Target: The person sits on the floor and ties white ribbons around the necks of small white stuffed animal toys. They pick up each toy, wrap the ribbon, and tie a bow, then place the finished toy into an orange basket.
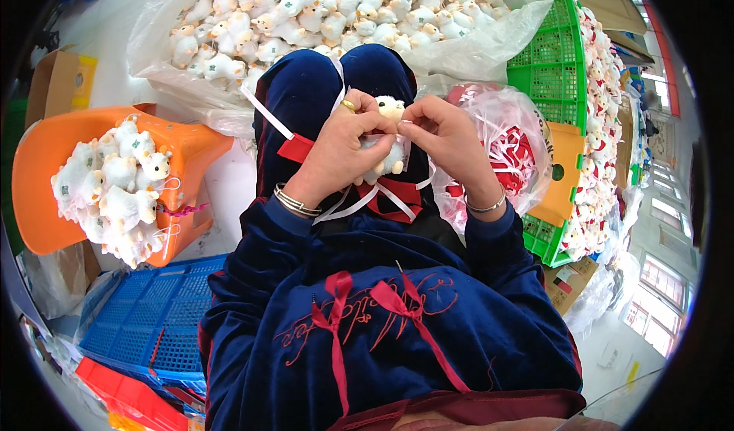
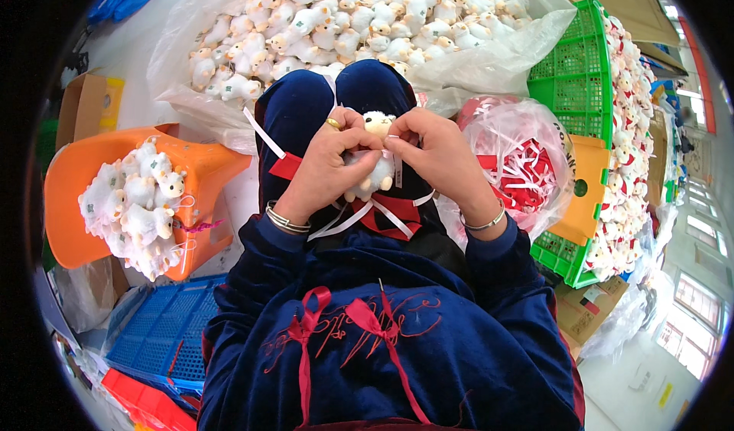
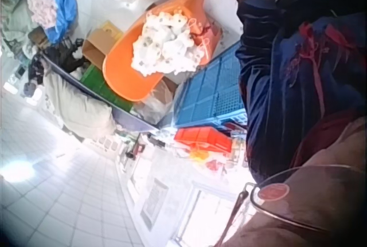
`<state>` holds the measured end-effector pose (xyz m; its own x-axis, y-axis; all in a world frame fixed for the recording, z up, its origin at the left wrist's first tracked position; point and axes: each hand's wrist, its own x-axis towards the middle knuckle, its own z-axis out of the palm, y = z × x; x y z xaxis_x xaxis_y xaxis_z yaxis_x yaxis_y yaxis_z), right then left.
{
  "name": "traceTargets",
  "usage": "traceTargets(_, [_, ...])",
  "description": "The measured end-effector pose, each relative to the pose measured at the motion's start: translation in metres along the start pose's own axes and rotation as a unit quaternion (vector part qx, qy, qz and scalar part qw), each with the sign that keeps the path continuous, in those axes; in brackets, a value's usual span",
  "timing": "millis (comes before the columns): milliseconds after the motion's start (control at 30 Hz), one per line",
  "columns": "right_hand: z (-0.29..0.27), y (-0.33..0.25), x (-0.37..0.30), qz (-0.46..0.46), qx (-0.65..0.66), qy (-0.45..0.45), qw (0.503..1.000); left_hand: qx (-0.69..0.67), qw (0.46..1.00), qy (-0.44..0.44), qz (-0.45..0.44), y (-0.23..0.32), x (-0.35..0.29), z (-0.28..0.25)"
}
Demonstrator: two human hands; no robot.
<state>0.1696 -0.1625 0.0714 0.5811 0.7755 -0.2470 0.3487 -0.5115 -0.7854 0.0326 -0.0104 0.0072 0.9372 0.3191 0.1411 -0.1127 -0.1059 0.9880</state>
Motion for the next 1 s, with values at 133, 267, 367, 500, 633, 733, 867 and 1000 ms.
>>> traceTargets(133, [0.0,0.001,0.002,-0.015,-0.015,0.003,1.0,-0.005,1.0,-0.003,0.004,-0.001,0.001,0.0])
traceTargets(267, [-0.002,-0.006,0.0,0.054,0.049,-0.026,0.997,-0.012,1.0,-0.005,-0.006,-0.001,0.001,-0.001])
traceTargets(367, [-0.003,0.002,0.001,0.069,0.168,-0.058,0.982,-0.009,1.0,-0.007,-0.004,-0.002,0.001,-0.001])
traceTargets(500, [-0.004,-0.005,-0.001,0.068,0.193,-0.047,0.978,-0.012,1.0,-0.007,-0.002,-0.002,0.001,-0.001])
traceTargets(633, [0.0,0.0,-0.001,0.036,0.164,-0.025,0.986,-0.013,1.0,-0.011,0.0,0.0,0.002,-0.001])
traceTargets(733, [-0.001,-0.003,-0.001,-0.006,0.063,-0.006,0.998,-0.013,1.0,-0.013,-0.003,0.002,0.002,-0.001])
traceTargets(867, [0.002,-0.005,0.001,-0.079,-0.036,0.043,0.995,-0.02,1.0,-0.012,-0.002,0.001,0.002,0.0])
traceTargets(1000, [0.009,-0.024,-0.003,-0.028,-0.046,0.044,0.998,-0.021,1.0,-0.014,0.002,-0.001,0.003,0.001])
